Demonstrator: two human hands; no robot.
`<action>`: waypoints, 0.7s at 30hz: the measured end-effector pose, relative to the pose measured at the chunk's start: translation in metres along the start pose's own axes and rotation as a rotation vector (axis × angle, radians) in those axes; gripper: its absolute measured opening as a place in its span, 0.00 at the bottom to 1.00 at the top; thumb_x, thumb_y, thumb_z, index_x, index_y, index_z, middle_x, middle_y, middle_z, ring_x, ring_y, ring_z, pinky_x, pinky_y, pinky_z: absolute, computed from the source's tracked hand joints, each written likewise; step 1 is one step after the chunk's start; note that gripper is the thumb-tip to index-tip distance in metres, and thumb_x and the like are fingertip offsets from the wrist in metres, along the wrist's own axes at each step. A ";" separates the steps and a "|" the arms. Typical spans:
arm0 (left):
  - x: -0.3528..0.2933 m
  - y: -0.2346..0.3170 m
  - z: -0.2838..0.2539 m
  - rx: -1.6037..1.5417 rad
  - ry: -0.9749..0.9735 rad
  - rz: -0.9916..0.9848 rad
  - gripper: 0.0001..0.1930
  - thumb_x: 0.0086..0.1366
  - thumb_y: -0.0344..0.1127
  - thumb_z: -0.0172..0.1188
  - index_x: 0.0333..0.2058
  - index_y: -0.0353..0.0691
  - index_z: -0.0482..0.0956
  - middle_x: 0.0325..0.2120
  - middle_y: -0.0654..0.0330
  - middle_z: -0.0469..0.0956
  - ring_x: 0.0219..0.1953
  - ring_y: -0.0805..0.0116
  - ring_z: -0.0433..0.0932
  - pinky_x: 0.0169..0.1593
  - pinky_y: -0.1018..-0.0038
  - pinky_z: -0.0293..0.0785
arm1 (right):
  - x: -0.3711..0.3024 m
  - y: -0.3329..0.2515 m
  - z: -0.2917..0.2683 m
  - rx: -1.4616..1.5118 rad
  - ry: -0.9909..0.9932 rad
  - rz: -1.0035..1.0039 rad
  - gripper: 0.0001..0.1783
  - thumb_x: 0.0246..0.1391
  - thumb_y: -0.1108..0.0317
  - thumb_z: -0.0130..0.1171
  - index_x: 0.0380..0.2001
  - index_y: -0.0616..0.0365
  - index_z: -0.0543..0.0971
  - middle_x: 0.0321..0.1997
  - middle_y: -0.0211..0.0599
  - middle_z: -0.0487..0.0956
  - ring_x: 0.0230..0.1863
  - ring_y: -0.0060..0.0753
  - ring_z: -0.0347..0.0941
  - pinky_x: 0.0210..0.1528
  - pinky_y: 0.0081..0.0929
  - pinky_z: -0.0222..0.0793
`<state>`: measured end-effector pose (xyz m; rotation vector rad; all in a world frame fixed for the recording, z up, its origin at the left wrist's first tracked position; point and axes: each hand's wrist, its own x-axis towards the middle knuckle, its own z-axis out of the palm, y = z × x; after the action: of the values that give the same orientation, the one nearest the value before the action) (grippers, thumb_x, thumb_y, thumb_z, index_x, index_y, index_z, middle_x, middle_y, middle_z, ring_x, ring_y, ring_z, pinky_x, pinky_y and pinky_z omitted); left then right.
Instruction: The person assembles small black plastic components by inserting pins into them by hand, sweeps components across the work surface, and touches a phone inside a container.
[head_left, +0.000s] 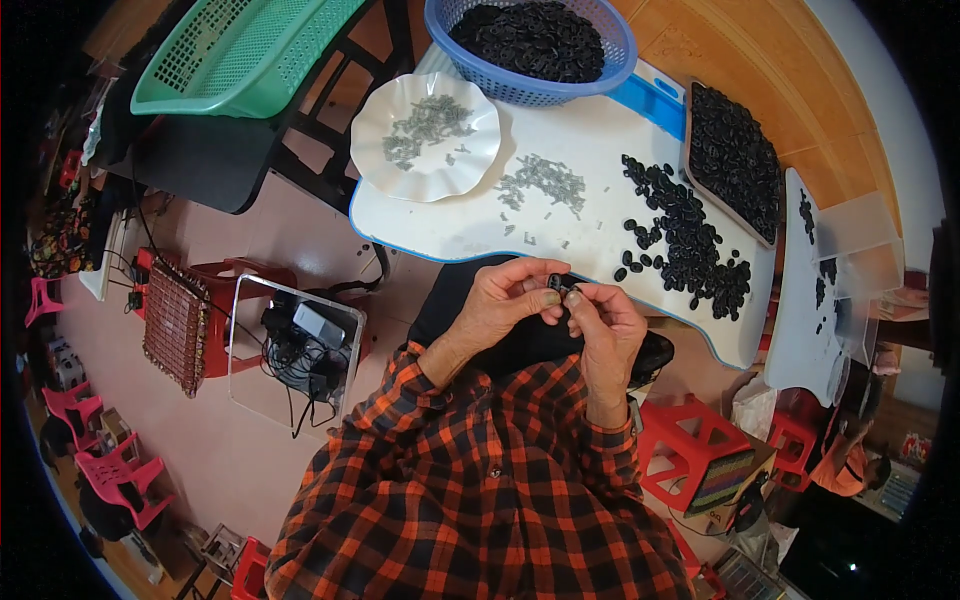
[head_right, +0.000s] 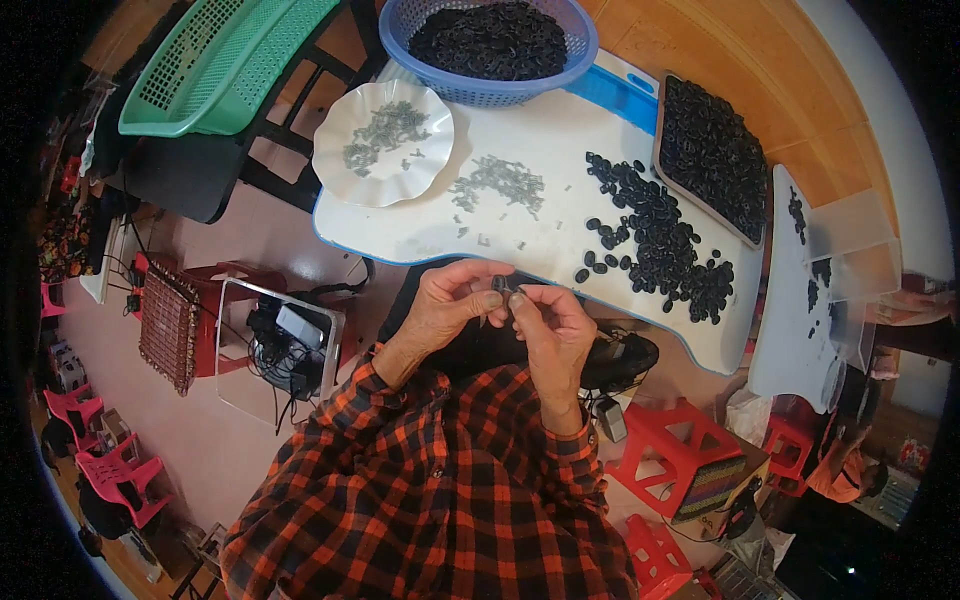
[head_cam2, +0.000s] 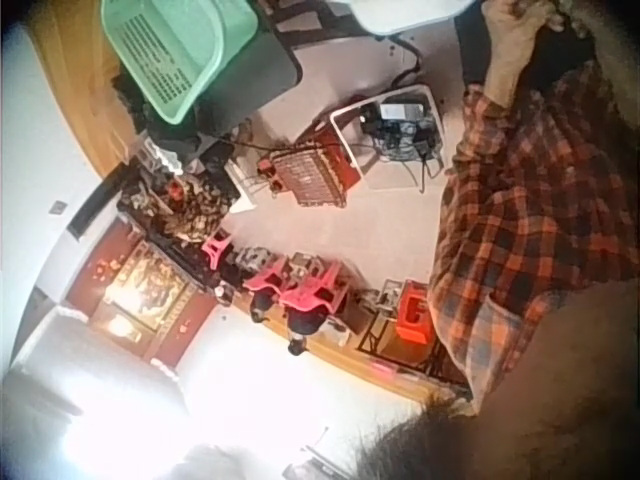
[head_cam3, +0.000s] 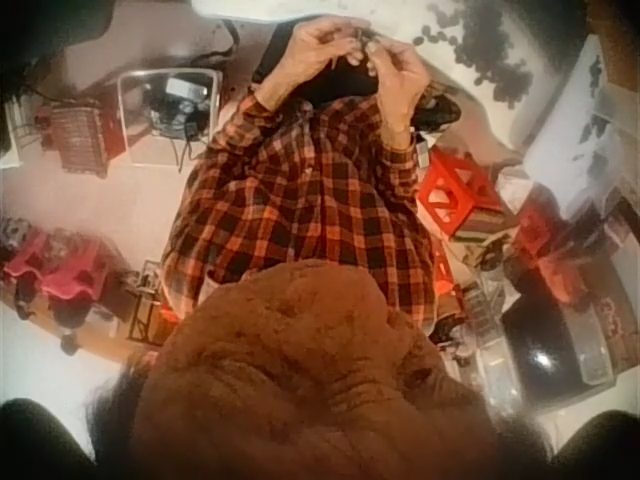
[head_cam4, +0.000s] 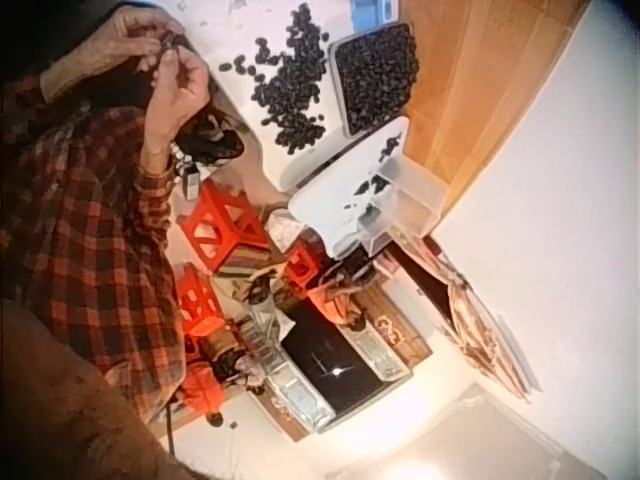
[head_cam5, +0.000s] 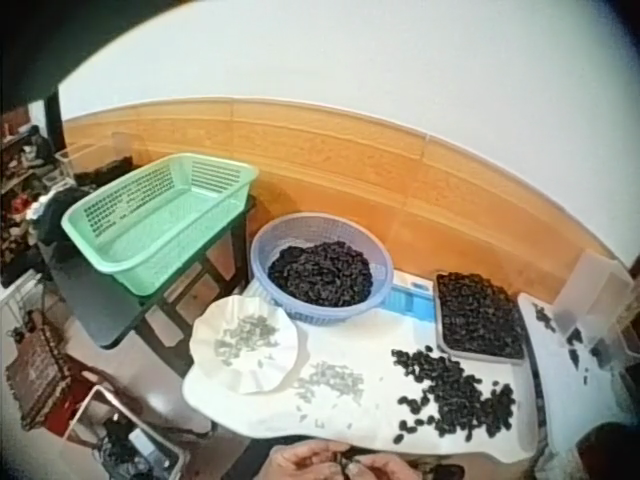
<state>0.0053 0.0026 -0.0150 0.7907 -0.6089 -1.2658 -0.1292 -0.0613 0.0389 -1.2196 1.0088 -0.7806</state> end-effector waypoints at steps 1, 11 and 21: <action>0.000 0.001 0.000 0.003 0.000 -0.003 0.16 0.62 0.23 0.55 0.50 0.31 0.72 0.34 0.59 0.78 0.31 0.77 0.77 0.37 0.81 0.77 | 0.000 0.000 0.000 0.005 0.008 0.012 0.05 0.49 0.77 0.61 0.31 0.65 0.78 0.24 0.30 0.77 0.20 0.13 0.66 0.23 0.11 0.60; 0.000 0.002 0.002 0.009 0.004 -0.011 0.16 0.62 0.22 0.55 0.50 0.31 0.72 0.34 0.60 0.78 0.31 0.77 0.77 0.37 0.81 0.77 | 0.000 0.000 0.000 0.013 0.012 0.012 0.05 0.49 0.76 0.60 0.32 0.66 0.78 0.24 0.30 0.77 0.20 0.13 0.66 0.23 0.10 0.60; 0.001 0.003 0.002 0.016 0.005 -0.005 0.16 0.62 0.23 0.56 0.50 0.32 0.73 0.33 0.60 0.78 0.31 0.78 0.77 0.37 0.82 0.76 | 0.000 0.000 0.002 -0.061 0.040 -0.023 0.05 0.50 0.75 0.61 0.32 0.65 0.78 0.23 0.28 0.76 0.20 0.12 0.66 0.24 0.10 0.61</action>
<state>0.0053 0.0012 -0.0116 0.8087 -0.6146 -1.2646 -0.1277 -0.0605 0.0393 -1.2743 1.0595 -0.8001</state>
